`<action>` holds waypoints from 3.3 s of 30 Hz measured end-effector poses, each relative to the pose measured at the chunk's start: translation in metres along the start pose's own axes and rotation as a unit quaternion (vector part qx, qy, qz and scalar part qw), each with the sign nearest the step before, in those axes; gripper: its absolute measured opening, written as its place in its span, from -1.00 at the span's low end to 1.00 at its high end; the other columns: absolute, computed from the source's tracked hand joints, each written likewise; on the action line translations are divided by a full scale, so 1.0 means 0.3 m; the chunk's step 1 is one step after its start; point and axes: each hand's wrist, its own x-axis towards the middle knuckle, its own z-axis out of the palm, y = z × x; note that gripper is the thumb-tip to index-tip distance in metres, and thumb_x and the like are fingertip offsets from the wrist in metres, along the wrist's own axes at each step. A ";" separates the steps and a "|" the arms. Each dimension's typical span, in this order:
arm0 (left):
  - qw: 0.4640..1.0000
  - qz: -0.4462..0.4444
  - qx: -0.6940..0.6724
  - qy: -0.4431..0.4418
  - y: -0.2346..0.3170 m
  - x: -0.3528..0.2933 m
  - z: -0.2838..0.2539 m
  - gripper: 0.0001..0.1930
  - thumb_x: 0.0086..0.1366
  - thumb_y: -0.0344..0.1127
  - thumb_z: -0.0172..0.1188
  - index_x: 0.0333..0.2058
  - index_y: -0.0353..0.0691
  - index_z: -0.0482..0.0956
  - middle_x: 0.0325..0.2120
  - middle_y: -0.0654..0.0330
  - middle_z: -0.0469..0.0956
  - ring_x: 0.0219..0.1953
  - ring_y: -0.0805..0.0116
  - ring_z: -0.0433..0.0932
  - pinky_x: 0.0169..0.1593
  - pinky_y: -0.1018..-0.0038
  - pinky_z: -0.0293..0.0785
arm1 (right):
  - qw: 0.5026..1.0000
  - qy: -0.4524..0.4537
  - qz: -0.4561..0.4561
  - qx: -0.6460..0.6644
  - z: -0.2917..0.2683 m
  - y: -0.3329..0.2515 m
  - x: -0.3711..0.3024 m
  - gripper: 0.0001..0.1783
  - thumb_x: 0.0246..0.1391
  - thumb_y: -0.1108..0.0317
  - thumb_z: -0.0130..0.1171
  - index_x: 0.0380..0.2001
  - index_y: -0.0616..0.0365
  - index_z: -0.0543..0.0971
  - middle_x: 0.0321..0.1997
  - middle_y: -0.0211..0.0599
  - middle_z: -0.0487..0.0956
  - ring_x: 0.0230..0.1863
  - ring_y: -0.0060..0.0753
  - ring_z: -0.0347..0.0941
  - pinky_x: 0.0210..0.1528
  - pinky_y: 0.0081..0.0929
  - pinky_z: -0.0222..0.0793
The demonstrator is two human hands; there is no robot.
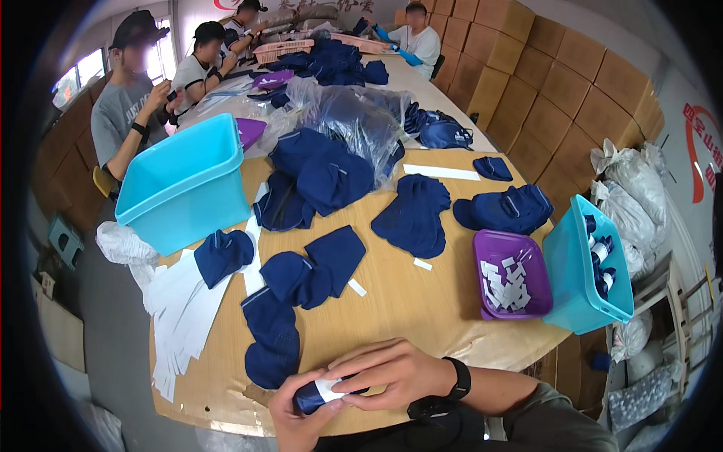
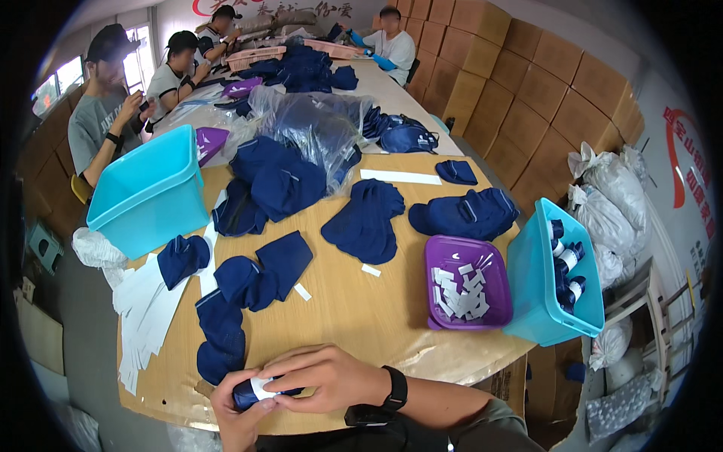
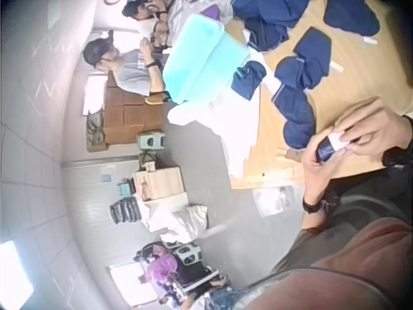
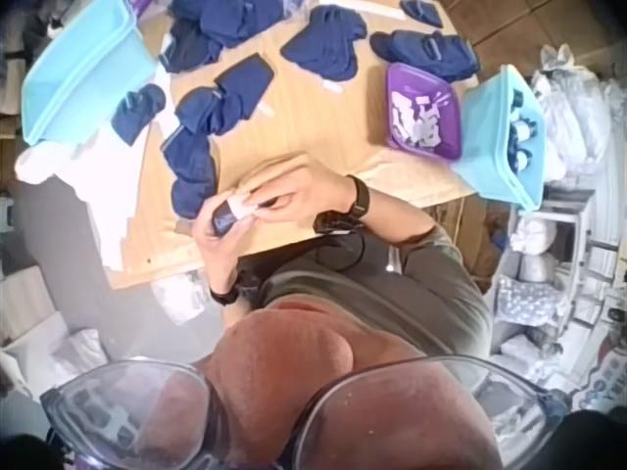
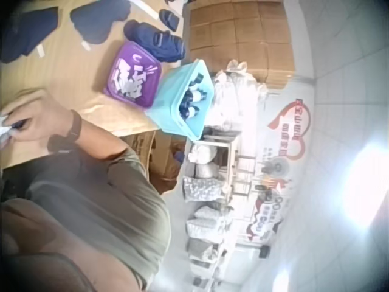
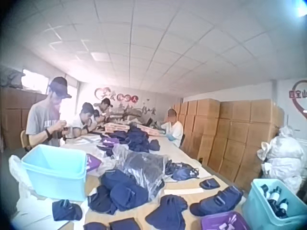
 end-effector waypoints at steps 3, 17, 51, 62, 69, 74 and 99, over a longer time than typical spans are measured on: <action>1.000 -0.001 0.008 0.000 0.009 -0.015 -0.006 -0.57 0.06 -0.57 0.38 -0.04 -0.37 0.55 -0.18 0.15 0.60 -0.15 0.41 0.55 -0.02 0.51 0.46 | 1.000 -0.001 -0.005 -0.017 -0.010 -0.017 0.013 -0.76 -0.10 0.53 0.42 -0.27 0.15 0.72 -0.10 -0.22 0.69 -0.08 -0.19 0.66 -0.07 -0.38 0.64; 0.997 0.057 0.038 0.039 -0.021 -0.039 0.013 -0.58 -0.02 -0.47 0.42 -0.13 -0.33 0.58 -0.23 0.19 0.56 -0.17 0.37 0.50 -0.02 0.47 0.40 | 0.999 0.021 -0.019 -0.034 0.013 -0.018 -0.028 -0.82 -0.05 0.45 0.42 -0.30 0.12 0.69 -0.12 -0.37 0.68 -0.24 -0.34 0.65 -0.27 -0.49 0.60; 0.996 0.049 0.051 0.054 -0.011 -0.049 0.050 -0.29 -0.03 -0.60 0.45 0.14 -0.34 0.39 -0.09 0.09 0.55 -0.05 0.32 0.54 0.08 0.43 0.45 | 0.993 -0.005 0.026 -0.118 0.013 -0.015 0.005 -0.79 0.18 0.41 0.18 -0.11 0.10 0.62 -0.12 -0.37 0.57 -0.25 -0.31 0.57 -0.34 -0.44 0.49; 0.996 0.046 0.074 0.037 -0.034 -0.058 0.049 -0.20 -0.06 -0.58 0.50 0.20 -0.38 0.34 -0.08 0.07 0.54 -0.04 0.33 0.54 0.06 0.44 0.47 | 0.993 -0.027 0.046 -0.104 0.011 -0.058 0.000 -0.70 0.07 0.45 0.21 -0.08 0.08 0.62 -0.29 -0.34 0.53 -0.33 -0.21 0.49 -0.29 -0.32 0.47; 0.998 0.025 0.053 -0.004 -0.032 -0.056 0.065 -0.20 -0.05 -0.56 0.50 0.21 -0.36 0.34 -0.19 0.13 0.57 -0.15 0.37 0.58 -0.01 0.48 0.49 | 0.990 -0.090 0.083 -0.075 0.000 -0.036 -0.006 -0.63 -0.02 0.55 0.15 -0.10 0.04 0.64 -0.34 -0.33 0.50 -0.34 -0.22 0.47 -0.28 -0.37 0.46; 0.998 0.036 0.057 0.004 -0.026 -0.064 0.061 -0.27 -0.03 -0.54 0.51 0.16 -0.36 0.41 -0.10 0.07 0.58 -0.09 0.37 0.57 0.01 0.48 0.48 | 0.989 -0.110 0.073 -0.072 -0.018 -0.042 0.009 -0.76 0.06 0.49 0.21 -0.17 0.06 0.65 -0.31 -0.39 0.53 -0.32 -0.29 0.50 -0.28 -0.40 0.46; 0.993 0.088 0.073 -0.034 -0.004 -0.044 0.064 -0.30 -0.02 -0.45 0.52 0.13 -0.36 0.41 -0.19 0.02 0.64 -0.13 0.28 0.63 -0.03 0.42 0.52 | 0.976 -0.132 0.169 0.029 -0.128 -0.076 0.053 -0.81 -0.05 0.46 0.44 -0.29 0.11 0.76 -0.47 -0.33 0.68 -0.56 -0.49 0.54 -0.53 -0.62 0.34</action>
